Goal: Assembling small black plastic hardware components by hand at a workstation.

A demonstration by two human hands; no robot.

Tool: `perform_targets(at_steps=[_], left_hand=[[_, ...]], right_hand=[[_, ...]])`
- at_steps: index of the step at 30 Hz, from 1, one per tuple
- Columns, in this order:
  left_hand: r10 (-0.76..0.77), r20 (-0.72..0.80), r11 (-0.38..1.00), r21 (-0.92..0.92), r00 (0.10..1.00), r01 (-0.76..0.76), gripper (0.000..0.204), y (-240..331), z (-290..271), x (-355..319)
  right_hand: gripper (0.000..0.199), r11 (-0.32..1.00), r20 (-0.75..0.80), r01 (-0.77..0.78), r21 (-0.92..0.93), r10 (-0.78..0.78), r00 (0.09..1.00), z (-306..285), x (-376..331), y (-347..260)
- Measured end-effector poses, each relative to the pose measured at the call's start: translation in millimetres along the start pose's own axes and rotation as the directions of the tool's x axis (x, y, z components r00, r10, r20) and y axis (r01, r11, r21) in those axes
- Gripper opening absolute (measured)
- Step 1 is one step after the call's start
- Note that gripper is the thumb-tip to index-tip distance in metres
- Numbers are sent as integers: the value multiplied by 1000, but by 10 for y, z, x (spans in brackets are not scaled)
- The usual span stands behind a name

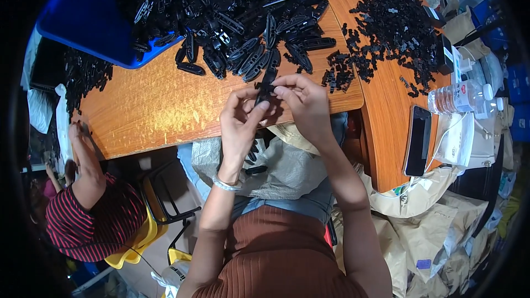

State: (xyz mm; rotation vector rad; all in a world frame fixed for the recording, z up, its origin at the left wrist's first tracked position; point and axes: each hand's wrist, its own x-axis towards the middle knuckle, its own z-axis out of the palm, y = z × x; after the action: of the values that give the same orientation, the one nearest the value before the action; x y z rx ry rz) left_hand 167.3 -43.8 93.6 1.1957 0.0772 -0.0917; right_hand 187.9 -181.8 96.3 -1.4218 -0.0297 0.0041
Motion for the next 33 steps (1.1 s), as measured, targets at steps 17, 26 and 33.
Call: perform_targets(at_steps=[17,26,33], left_hand=[[-9,132,1000,13,991,8,18,138,-228,-58],[-99,205,983,169,974,64,15,204,-314,-93],[97,380,775,551,920,-310,14,180,-443,307]], right_hand=[[19,593,314,552,-587,-461,830,41,-127,-202],[27,958,227,-123,-259,184,956,-124,-275,43],[12,843,431,275,-462,-58,901,-289,62,101]])
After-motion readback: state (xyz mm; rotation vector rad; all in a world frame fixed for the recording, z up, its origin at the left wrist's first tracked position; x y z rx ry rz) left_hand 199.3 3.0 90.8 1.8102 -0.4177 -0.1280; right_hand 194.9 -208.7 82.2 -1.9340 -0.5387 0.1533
